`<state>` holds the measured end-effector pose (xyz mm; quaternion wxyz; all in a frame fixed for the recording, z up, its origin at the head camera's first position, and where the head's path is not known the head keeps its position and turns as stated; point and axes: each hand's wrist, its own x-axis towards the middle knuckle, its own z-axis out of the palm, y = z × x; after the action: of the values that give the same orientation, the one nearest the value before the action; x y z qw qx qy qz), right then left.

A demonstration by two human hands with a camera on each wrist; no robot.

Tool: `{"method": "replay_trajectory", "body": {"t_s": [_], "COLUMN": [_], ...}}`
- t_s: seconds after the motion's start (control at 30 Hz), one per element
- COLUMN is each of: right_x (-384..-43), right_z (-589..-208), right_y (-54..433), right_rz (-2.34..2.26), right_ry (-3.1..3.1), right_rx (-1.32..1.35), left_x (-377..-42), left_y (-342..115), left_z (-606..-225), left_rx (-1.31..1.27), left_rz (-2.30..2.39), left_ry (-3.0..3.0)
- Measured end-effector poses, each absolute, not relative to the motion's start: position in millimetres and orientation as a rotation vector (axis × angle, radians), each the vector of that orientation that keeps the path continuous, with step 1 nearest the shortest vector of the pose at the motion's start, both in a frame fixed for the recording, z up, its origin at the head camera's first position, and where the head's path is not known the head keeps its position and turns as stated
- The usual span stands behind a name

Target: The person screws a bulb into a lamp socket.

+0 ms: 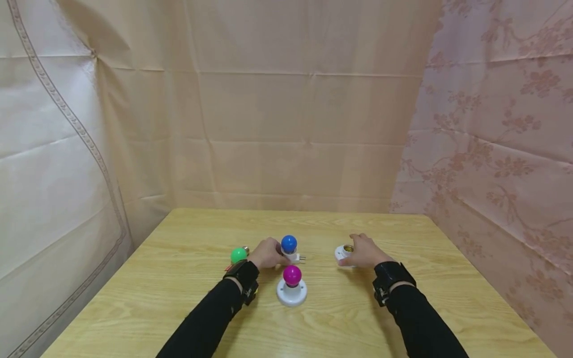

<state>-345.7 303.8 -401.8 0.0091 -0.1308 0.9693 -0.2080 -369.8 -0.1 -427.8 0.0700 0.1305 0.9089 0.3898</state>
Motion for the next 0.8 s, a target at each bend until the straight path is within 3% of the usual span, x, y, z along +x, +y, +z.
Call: {"method": "replay_trajectory", "body": {"t_s": [0.27, 0.8], "right_x": [-345.8, -347.1], "right_z": [-412.6, -415.0], "right_y": [309.6, 307.0], "right_rz": [-0.443, -0.52], "right_ry": [3.066, 3.05], "right_rx": [-0.4, -0.377], "left_x": [-370.0, -364.1], "left_y": [-2.4, -14.2], "left_z": [-428.2, -425.2], "left_rx": [0.376, 0.445], "left_rz": [1.19, 1.118], "left_ry": [2.713, 2.74]}}
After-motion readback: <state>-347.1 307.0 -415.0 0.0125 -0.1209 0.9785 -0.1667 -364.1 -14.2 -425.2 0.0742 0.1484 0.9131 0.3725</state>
